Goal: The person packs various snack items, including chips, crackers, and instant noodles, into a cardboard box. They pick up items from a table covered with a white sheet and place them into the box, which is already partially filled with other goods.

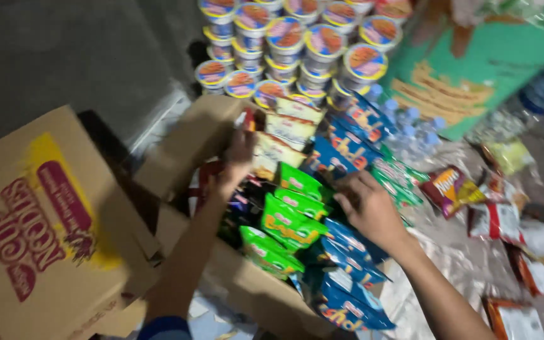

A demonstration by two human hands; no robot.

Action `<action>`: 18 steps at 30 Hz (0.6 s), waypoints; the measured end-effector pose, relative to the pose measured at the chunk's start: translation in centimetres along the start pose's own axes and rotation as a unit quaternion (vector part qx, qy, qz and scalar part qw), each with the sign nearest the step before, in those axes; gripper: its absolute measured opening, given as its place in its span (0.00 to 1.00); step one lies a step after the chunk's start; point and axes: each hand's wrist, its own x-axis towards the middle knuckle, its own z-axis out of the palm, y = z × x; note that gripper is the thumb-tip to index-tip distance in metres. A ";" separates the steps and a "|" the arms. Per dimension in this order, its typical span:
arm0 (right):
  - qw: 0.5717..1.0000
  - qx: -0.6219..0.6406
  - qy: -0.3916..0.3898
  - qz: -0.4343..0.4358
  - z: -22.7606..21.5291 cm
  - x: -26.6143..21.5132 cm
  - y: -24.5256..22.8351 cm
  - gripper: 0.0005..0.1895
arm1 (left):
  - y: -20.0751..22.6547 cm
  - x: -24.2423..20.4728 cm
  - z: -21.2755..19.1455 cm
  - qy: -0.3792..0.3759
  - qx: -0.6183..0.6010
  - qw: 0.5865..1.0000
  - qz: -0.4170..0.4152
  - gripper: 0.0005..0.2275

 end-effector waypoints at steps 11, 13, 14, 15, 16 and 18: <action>0.983 0.074 0.164 0.023 -5.4 -4.5 6.6 0.10 | 30.1 4.0 -0.9 0.033 0.062 0.978 0.194 0.16; 0.980 0.071 0.185 0.027 -6.7 -5.7 9.1 0.10 | 33.9 4.7 2.7 -0.010 0.063 0.970 0.235 0.15; 0.977 0.068 0.198 0.033 -7.4 -6.5 10.3 0.11 | 35.8 4.7 4.6 -0.050 0.062 0.960 0.268 0.15; 0.977 0.069 0.201 0.033 -8.2 -7.3 11.9 0.11 | 37.0 4.6 7.0 -0.052 0.063 0.959 0.270 0.15; 0.973 0.070 0.217 0.029 -9.0 -8.0 13.6 0.10 | 38.2 4.7 9.8 -0.094 0.061 0.952 0.285 0.14; 0.967 0.069 0.243 0.033 -10.9 -9.4 17.3 0.10 | 40.0 5.1 15.7 -0.145 0.053 0.939 0.306 0.14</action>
